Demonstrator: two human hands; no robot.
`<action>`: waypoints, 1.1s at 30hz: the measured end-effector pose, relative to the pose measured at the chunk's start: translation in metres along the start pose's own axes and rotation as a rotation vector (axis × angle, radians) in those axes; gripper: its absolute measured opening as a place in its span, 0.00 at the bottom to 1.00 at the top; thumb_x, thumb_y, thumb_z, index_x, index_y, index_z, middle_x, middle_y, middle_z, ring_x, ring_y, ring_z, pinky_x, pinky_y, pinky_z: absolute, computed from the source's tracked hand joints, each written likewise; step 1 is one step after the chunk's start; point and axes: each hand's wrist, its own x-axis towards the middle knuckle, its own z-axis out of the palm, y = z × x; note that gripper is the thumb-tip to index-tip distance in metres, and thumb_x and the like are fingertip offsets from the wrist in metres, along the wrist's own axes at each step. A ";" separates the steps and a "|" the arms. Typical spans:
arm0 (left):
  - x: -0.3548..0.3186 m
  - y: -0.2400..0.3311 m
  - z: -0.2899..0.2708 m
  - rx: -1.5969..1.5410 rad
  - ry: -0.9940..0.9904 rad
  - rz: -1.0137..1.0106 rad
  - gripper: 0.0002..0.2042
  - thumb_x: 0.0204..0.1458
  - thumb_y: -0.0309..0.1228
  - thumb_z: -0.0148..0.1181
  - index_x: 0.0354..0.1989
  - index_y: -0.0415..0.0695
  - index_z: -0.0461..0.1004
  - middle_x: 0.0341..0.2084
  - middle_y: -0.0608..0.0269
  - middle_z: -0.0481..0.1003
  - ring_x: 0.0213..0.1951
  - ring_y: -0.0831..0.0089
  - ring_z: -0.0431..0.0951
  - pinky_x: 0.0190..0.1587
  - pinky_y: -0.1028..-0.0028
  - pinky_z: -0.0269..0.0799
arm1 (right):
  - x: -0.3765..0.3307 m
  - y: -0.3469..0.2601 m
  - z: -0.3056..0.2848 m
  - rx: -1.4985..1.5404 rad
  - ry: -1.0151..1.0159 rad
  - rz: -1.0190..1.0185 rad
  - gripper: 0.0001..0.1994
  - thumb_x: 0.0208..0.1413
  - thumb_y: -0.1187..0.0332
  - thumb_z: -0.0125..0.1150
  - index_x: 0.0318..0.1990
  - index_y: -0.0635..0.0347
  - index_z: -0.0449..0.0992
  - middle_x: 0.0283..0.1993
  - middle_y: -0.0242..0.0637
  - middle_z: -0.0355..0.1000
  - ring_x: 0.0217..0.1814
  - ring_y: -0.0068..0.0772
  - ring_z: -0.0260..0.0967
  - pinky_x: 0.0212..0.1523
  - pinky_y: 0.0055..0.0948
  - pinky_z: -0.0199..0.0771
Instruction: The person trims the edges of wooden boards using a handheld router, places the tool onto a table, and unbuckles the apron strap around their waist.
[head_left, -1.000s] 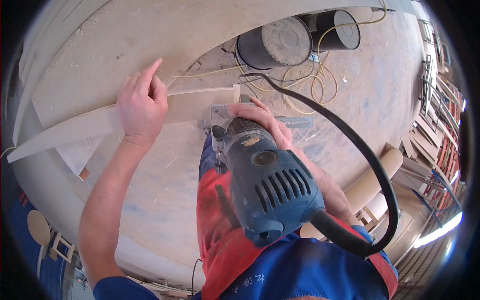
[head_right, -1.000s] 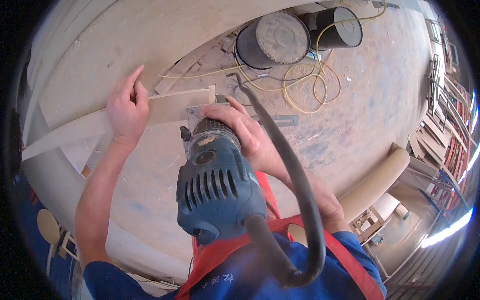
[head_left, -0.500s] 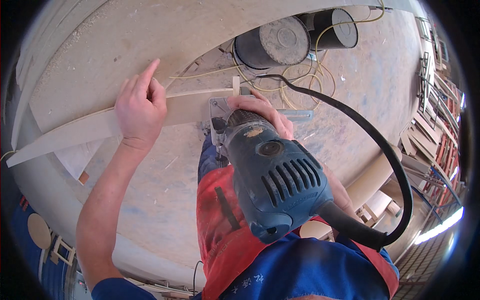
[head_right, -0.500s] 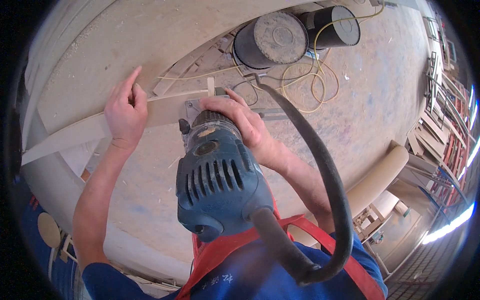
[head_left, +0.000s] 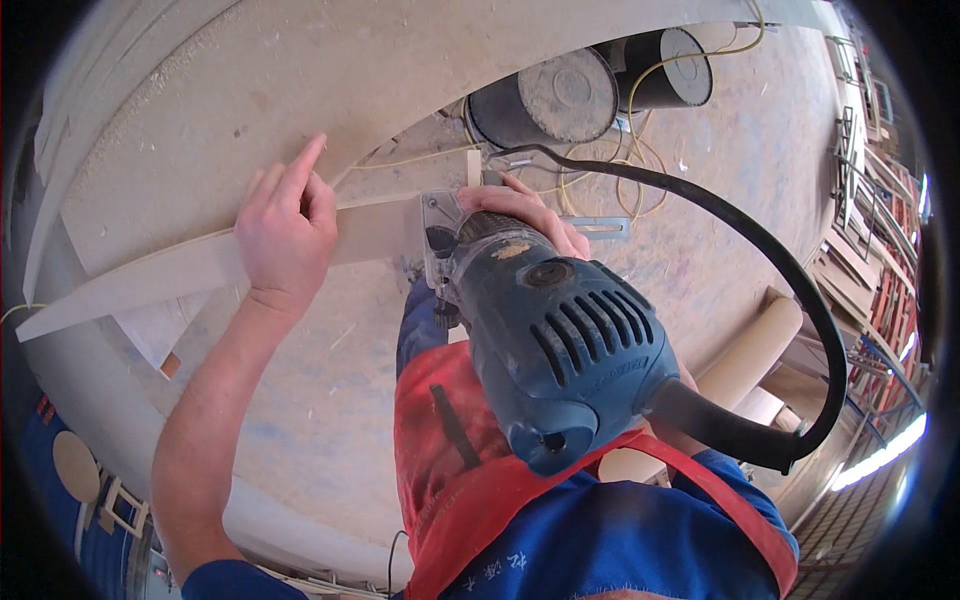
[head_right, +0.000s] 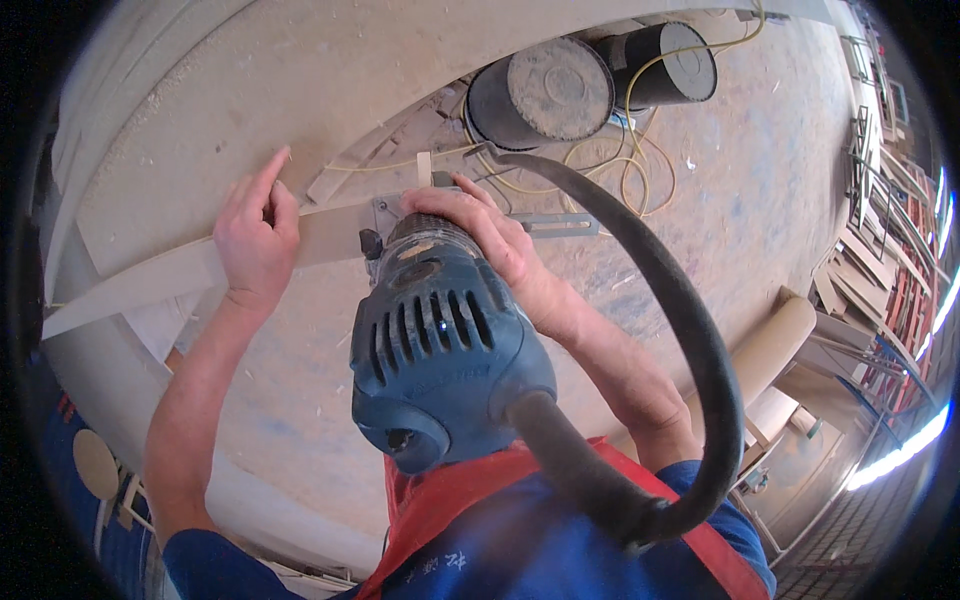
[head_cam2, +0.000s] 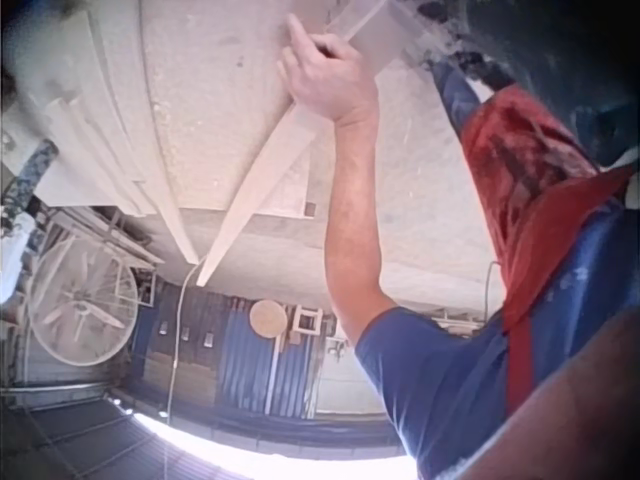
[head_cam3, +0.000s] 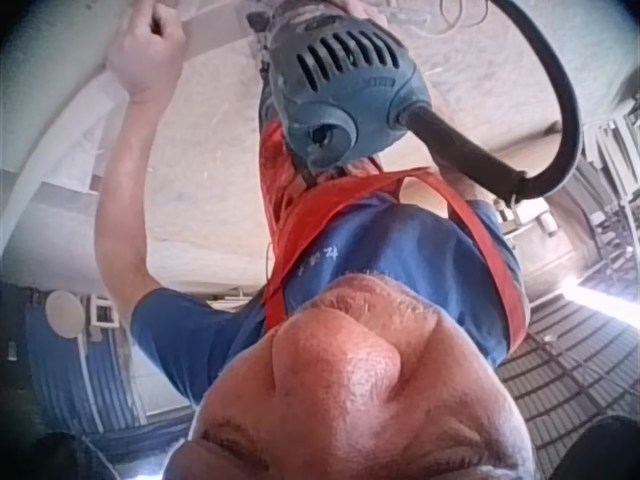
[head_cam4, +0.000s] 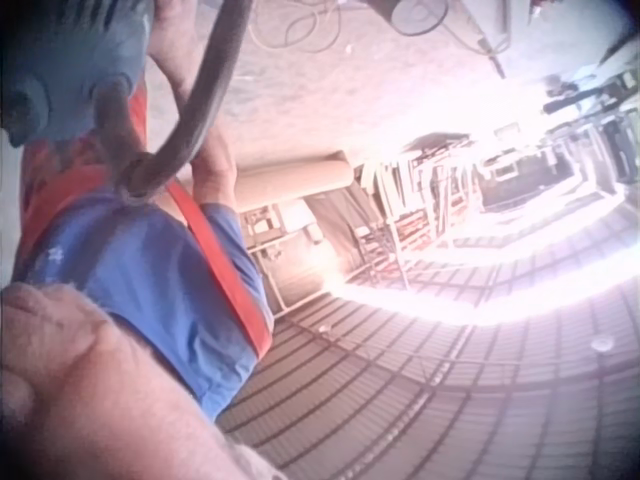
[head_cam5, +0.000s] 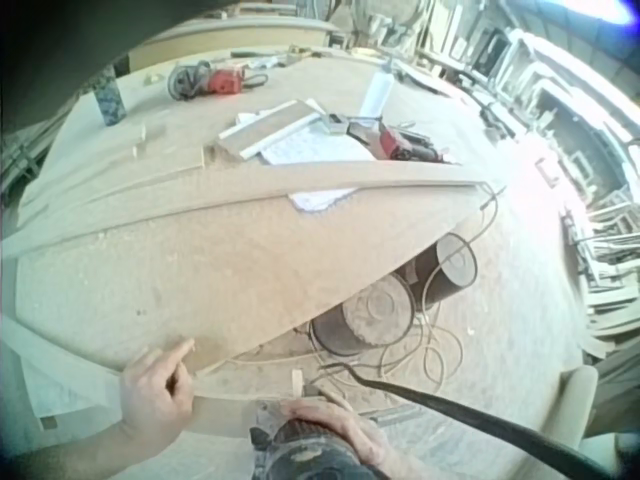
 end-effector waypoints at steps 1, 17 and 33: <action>-0.001 0.000 -0.001 0.011 -0.005 0.004 0.18 0.56 0.22 0.59 0.55 0.48 0.82 0.22 0.60 0.69 0.25 0.66 0.70 0.31 0.65 0.69 | 0.001 0.002 0.001 0.011 0.001 -0.005 0.32 0.57 0.63 0.71 0.67 0.57 0.65 0.66 0.43 0.72 0.71 0.47 0.70 0.76 0.64 0.53; 0.004 0.001 0.001 0.012 0.013 0.017 0.19 0.51 0.20 0.61 0.52 0.49 0.84 0.22 0.62 0.69 0.27 0.64 0.71 0.32 0.64 0.72 | 0.019 -0.003 -0.017 -0.079 -0.086 0.057 0.30 0.62 0.59 0.66 0.67 0.58 0.64 0.66 0.45 0.71 0.69 0.49 0.70 0.76 0.62 0.52; 0.001 -0.006 -0.001 0.005 -0.003 0.018 0.18 0.55 0.20 0.59 0.54 0.47 0.83 0.22 0.58 0.67 0.28 0.63 0.71 0.33 0.64 0.71 | 0.032 0.036 -0.002 0.114 -0.038 0.015 0.24 0.60 0.59 0.68 0.61 0.55 0.71 0.64 0.46 0.71 0.68 0.48 0.71 0.77 0.60 0.53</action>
